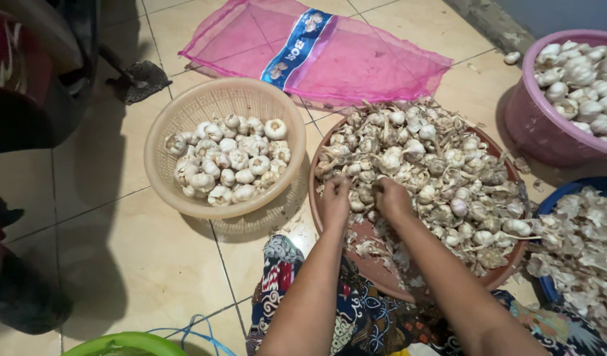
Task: The person sits on the floor trimming dried roots and stems off garlic bulbs with a small knife, working one bulb at a time from a large tray. Trimmed bulbs are placed into a plastic basket beside them, while untrimmed bulbs remain in a pink basin and peels accumulate in another basin.
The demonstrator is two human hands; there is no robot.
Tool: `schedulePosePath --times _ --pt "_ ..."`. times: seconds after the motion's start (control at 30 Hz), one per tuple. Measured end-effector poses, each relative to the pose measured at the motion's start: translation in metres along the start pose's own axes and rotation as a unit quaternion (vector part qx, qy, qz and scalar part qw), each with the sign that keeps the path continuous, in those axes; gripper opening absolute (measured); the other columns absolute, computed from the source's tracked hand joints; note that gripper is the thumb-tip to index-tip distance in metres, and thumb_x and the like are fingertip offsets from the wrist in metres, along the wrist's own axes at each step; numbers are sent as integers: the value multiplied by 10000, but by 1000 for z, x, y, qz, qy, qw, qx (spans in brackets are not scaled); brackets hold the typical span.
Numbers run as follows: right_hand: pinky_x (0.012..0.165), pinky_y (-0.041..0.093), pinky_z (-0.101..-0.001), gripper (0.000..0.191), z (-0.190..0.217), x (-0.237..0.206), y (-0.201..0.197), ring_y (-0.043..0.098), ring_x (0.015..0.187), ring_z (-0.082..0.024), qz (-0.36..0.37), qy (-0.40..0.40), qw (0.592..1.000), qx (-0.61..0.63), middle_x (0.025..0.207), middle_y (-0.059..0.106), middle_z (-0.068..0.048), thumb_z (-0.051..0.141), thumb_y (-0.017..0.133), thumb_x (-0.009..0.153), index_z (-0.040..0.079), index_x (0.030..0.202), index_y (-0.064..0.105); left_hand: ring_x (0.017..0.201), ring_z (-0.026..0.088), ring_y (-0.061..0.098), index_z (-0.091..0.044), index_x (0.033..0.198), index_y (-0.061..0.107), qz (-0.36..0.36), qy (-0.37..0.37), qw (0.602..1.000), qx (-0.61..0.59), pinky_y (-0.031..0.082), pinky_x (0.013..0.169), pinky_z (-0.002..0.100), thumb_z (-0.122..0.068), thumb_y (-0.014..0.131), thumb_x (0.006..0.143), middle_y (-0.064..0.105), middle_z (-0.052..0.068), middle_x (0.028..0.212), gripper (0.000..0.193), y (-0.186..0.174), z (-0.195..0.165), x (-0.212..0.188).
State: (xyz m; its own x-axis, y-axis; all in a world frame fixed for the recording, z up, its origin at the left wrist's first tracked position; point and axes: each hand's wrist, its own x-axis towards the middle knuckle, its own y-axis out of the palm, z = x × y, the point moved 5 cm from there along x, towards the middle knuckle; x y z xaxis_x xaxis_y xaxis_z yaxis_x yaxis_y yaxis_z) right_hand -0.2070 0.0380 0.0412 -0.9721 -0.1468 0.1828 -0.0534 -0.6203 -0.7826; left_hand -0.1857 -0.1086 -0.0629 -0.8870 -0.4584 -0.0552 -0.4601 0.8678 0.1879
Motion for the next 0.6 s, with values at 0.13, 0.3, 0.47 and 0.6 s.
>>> schedulePosePath --times 0.13,0.3,0.47,0.6 --pt "659 569 -348 116 -21 -9 -11 717 718 -176 13 121 961 249 816 739 -66 154 713 939 48 984 715 1140 234 647 -74 1313 588 46 -47 997 33 495 985 360 -191 640 961 675 96 1239 374 13 1 -13" --pt "467 475 -282 163 -24 -37 -33 551 541 -98 40 231 871 432 715 614 1 105 670 924 44 1075 663 1086 243 615 -159 1388 517 201 -236 934 -179 527 885 398 -123 602 900 622 49 1240 497 54 6 -45" --pt "394 291 -251 234 -29 -48 -45 407 466 -73 26 197 803 561 683 550 -5 72 665 919 34 1149 645 1232 226 601 -24 1357 602 273 138 951 36 469 1000 332 -31 733 979 665 152 1298 400 59 -8 -73" --pt "574 421 -233 292 -37 -50 -65 517 689 -59 -15 100 901 422 872 614 -10 198 627 1030 51 1281 600 971 137 639 -88 1300 476 227 -23 971 -73 546 762 267 -170 748 921 654 92 1163 473 55 8 -72"
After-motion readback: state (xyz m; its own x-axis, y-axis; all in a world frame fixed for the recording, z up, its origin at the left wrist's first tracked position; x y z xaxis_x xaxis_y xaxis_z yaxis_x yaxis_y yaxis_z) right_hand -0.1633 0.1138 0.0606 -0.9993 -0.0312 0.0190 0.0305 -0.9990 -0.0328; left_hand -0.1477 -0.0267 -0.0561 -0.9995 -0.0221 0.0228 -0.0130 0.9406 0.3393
